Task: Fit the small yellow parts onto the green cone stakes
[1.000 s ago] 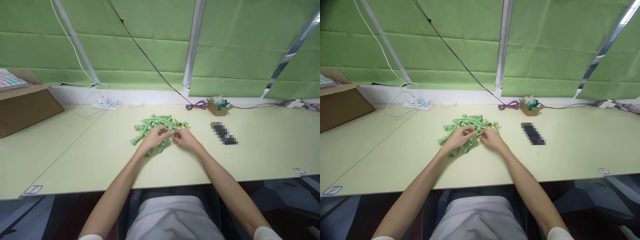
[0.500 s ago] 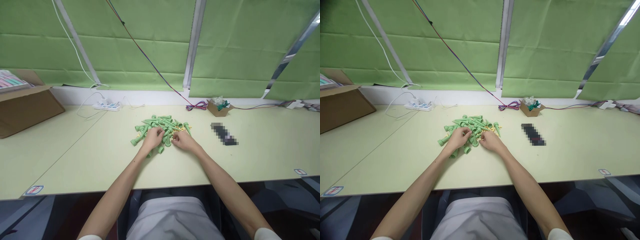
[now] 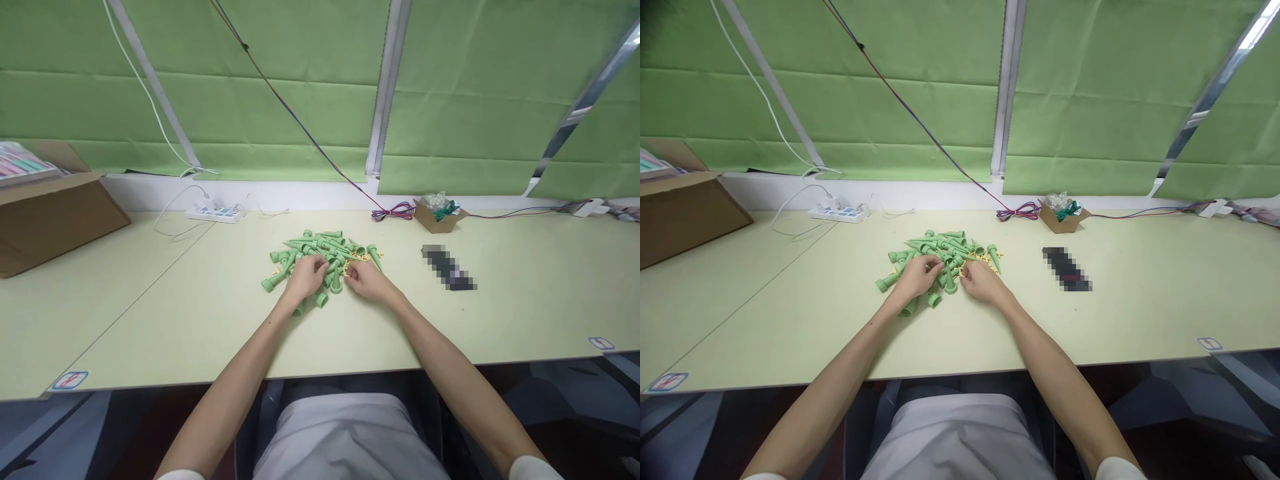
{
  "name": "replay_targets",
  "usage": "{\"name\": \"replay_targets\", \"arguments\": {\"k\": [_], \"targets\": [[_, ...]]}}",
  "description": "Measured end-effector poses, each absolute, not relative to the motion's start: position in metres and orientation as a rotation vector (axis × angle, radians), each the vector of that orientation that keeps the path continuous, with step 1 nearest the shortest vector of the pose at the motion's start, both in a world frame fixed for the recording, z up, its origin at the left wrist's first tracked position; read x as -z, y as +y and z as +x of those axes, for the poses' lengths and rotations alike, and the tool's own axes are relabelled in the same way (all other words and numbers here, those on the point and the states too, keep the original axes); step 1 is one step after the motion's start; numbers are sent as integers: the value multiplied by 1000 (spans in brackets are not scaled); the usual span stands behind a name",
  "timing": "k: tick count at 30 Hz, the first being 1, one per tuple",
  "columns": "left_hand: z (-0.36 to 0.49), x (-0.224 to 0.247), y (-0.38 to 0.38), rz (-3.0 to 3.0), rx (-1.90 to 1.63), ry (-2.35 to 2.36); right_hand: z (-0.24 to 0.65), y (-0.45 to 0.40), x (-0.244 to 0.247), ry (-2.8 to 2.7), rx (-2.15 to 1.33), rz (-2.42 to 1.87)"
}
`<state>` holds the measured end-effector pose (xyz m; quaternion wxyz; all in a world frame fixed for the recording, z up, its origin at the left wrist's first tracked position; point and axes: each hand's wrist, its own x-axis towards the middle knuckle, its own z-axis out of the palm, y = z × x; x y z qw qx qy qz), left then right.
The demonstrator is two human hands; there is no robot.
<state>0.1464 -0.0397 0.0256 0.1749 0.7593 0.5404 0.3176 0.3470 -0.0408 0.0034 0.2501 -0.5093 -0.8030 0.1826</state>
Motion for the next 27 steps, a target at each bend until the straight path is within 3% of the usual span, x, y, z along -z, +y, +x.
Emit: {"name": "replay_targets", "arguments": {"k": [13, 27], "targets": [[151, -27, -39, 2018, -1082, 1305, 348, -41, -13, -1930, -681, -1015], [153, -31, -43, 2142, -1015, 1270, 341, -40, -9, -1863, -808, -987]]}}
